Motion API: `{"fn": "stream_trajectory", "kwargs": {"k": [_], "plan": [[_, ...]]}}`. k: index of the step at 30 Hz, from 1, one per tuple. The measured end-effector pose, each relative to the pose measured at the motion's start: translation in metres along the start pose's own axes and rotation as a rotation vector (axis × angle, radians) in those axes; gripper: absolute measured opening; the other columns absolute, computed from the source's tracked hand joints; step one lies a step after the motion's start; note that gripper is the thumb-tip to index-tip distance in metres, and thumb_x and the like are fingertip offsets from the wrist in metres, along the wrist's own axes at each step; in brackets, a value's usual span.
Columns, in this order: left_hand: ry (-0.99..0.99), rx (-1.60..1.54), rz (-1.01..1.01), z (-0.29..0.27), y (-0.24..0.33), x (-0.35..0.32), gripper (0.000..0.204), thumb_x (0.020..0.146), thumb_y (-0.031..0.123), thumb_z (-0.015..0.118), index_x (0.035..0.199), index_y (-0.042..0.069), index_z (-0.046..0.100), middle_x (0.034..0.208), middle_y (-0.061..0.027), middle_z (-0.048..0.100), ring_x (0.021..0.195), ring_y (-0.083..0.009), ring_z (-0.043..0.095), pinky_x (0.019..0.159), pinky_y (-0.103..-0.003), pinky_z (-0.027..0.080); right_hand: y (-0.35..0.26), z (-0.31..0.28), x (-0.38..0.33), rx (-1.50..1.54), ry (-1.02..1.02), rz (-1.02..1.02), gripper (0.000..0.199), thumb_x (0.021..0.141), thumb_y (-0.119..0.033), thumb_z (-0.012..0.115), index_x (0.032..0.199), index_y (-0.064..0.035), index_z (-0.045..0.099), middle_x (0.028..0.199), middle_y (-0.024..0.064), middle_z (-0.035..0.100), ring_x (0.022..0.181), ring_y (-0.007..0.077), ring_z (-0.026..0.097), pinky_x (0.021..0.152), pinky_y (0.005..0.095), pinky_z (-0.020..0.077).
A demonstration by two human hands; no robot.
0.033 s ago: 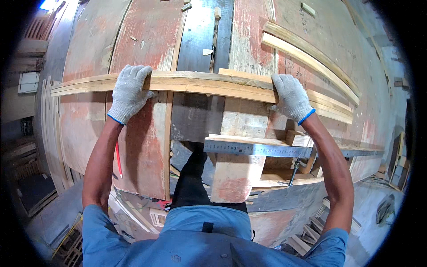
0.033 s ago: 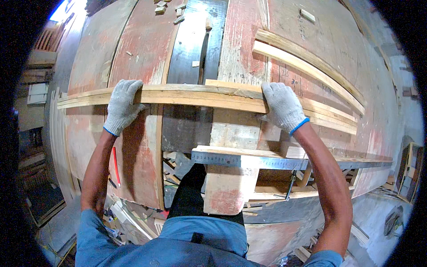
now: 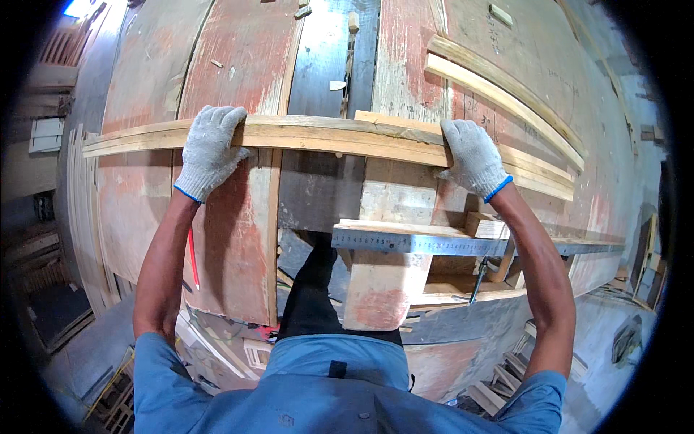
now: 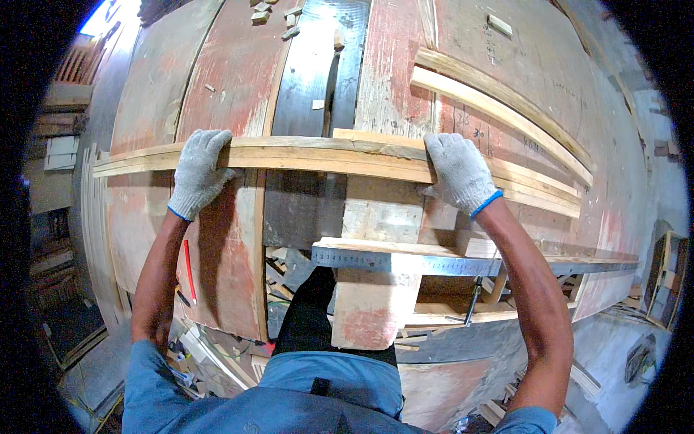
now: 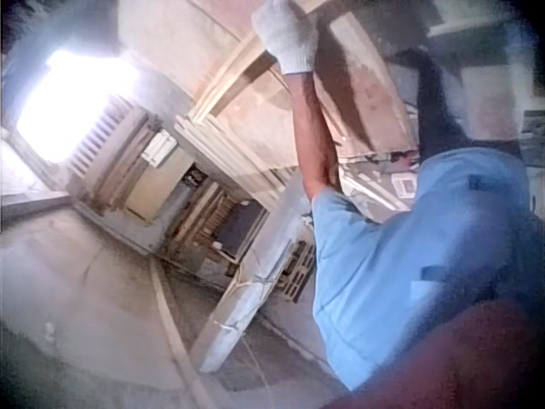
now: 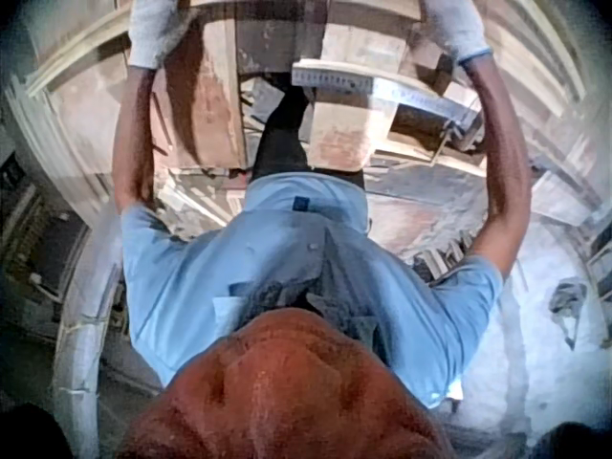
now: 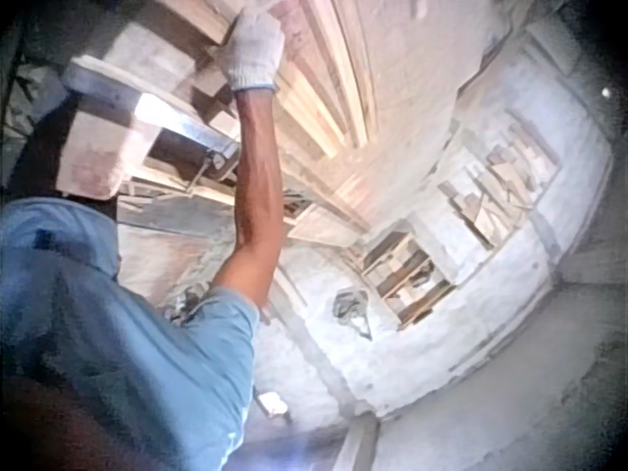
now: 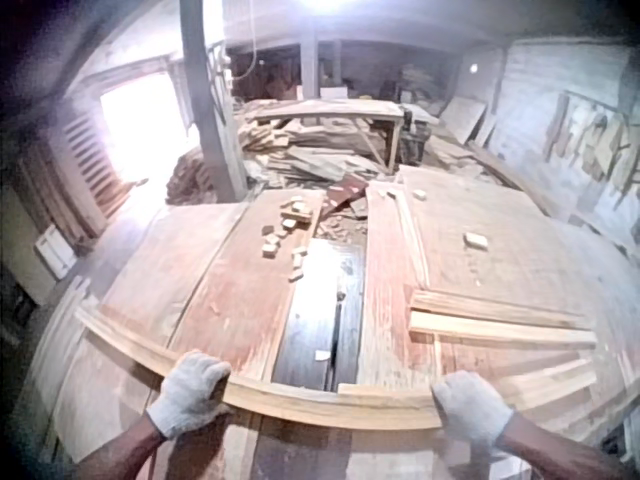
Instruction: The person assembles a wooden slatted structure on the floor using a pneumatic nail gun. They then move to a table saw to measure and cut additional wooden planks using a tape measure and pencil.
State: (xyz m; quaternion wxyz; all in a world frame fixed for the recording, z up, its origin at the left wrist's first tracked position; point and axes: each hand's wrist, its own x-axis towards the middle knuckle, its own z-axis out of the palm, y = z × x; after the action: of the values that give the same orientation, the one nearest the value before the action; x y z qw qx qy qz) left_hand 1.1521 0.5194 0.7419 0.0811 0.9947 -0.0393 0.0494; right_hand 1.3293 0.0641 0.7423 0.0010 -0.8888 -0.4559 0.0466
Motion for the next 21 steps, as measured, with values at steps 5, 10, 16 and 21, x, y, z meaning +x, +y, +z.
{"fn": "stream_trajectory", "kwargs": {"k": [5, 10, 16, 21], "plan": [[0.0, 0.006, 0.011, 0.0, -0.009, 0.002, 0.081, 0.06, 0.015, 0.093, 0.132, 0.008, 0.057, 0.123, -0.0127, 0.063, 0.117, -0.0356, 0.057, 0.105, -0.046, 0.046, -0.003, -0.004, 0.01, 0.004, -0.02, -0.008, 0.08, 0.065, -0.031, 0.094, 0.128, -0.0021, 0.056, 0.109, 0.0177, 0.065, 0.103, 0.0367, 0.064, 0.091, 0.0471, 0.0529], [0.025, 0.021, 0.052, 0.0, -0.015, 0.001, 0.083, 0.059, 0.015, 0.094, 0.133, 0.009, 0.057, 0.123, -0.0134, 0.063, 0.118, -0.037, 0.057, 0.105, -0.046, 0.047, -0.002, 0.001, 0.009, -0.024, -0.05, 0.01, 0.075, 0.066, -0.029, 0.093, 0.125, -0.0017, 0.056, 0.108, 0.0179, 0.065, 0.102, 0.0371, 0.064, 0.09, 0.0468, 0.0532], [-0.057, 0.019, -0.003, -0.006, -0.015, -0.001, 0.085, 0.059, 0.017, 0.095, 0.134, 0.009, 0.056, 0.124, -0.0136, 0.062, 0.118, -0.0374, 0.057, 0.105, -0.046, 0.047, -0.014, -0.001, 0.009, 0.049, -0.086, 0.055, 0.085, 0.062, -0.022, 0.095, 0.132, -0.0001, 0.052, 0.111, 0.0201, 0.062, 0.105, 0.0394, 0.061, 0.09, 0.0473, 0.0525], [-0.034, 0.031, -0.003, -0.006, -0.016, -0.002, 0.085, 0.059, 0.017, 0.095, 0.134, 0.009, 0.057, 0.125, -0.0135, 0.062, 0.12, -0.0372, 0.057, 0.11, -0.047, 0.045, -0.017, -0.006, 0.012, -0.014, -0.022, -0.005, 0.072, 0.068, -0.029, 0.093, 0.124, -0.0022, 0.056, 0.105, 0.0174, 0.064, 0.1, 0.0359, 0.063, 0.088, 0.0468, 0.0533]]}}
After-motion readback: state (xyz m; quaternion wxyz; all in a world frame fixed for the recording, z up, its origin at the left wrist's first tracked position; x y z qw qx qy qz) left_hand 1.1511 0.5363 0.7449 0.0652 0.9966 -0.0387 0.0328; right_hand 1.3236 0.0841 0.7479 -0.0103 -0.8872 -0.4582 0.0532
